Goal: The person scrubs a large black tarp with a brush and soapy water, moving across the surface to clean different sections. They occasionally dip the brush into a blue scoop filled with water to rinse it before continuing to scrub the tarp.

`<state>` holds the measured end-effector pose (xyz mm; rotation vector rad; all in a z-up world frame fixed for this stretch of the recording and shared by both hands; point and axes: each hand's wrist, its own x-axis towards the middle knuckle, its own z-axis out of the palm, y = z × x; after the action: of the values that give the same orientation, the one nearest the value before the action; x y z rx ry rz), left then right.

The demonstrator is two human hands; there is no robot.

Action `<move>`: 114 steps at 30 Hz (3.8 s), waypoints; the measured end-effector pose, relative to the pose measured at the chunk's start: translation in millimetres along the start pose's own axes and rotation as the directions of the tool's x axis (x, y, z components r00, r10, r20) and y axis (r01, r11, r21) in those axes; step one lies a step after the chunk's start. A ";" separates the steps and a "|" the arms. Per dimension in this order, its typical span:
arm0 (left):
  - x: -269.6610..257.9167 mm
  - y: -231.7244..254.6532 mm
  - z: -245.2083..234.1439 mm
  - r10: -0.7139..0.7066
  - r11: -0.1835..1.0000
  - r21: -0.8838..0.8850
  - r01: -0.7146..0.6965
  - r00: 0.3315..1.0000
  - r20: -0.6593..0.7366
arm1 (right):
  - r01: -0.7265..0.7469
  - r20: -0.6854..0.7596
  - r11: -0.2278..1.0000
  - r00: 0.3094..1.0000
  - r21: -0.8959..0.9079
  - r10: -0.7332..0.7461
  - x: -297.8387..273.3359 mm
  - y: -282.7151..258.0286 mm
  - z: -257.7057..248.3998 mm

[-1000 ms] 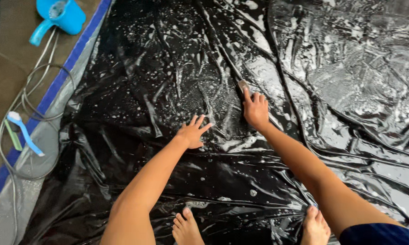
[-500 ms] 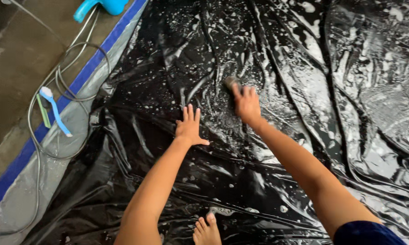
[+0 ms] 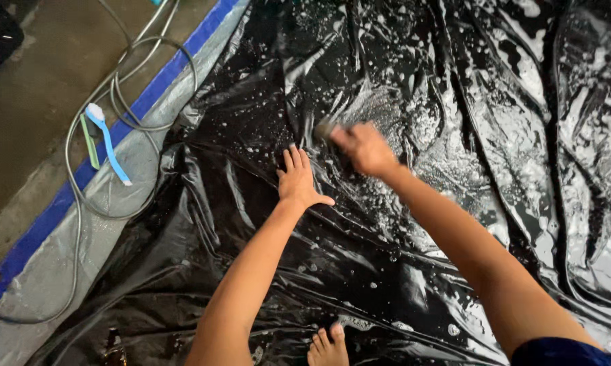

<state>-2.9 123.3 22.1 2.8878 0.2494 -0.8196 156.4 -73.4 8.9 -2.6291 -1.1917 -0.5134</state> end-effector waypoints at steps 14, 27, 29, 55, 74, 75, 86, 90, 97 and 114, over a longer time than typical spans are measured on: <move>13.8 -31.2 -7.9 0.064 0.991 -0.085 -0.100 0.937 -0.343 | -0.286 -0.072 0.931 0.958 -0.225 0.277 18.6 23.0 14.9; 38.6 -37.8 -18.8 0.241 0.939 -0.102 -0.329 0.839 -0.487 | 0.267 0.028 0.941 0.960 0.209 -0.278 -18.7 -25.2 34.5; 52.8 -39.3 -19.7 0.251 0.933 -0.122 -0.338 0.856 -0.453 | 0.183 0.035 0.971 0.981 0.157 -0.191 -26.9 6.2 21.6; 112.7 18.4 -72.6 0.414 0.890 0.209 -0.406 0.910 0.007 | 0.025 0.836 0.990 0.539 -0.137 0.102 -10.7 12.1 -63.2; 95.8 24.2 -93.6 0.309 0.943 0.066 -0.327 0.931 0.192 | 0.260 0.026 0.955 0.964 0.143 -0.266 90.6 50.5 40.6; 94.9 24.7 -97.6 0.310 0.943 0.068 -0.326 0.934 0.176 | 0.292 0.037 0.951 0.954 0.104 -0.297 96.2 53.9 38.8; 105.4 18.1 -95.9 0.329 0.937 0.056 -0.344 0.926 0.185 | 0.375 0.039 0.918 0.923 0.128 -0.383 133.2 37.3 48.2; 128.2 -14.2 -88.5 0.439 0.867 0.152 -0.475 0.872 0.217 | 0.388 0.232 0.918 0.888 0.082 -0.396 148.7 30.1 42.9; 130.7 -112.9 -96.7 0.316 0.793 0.327 -0.514 0.806 0.501 | 0.507 0.031 0.841 0.853 0.192 -0.521 129.0 -14.2 30.9; 161.1 -197.7 -117.8 0.416 0.907 0.127 -0.401 0.899 -0.135 | 0.087 0.001 0.984 0.996 0.157 -0.088 218.0 -42.0 97.5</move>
<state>154.1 356.3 20.5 2.9329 -0.3869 -0.5373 280.2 135.1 7.6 -2.4584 -1.2985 -0.4074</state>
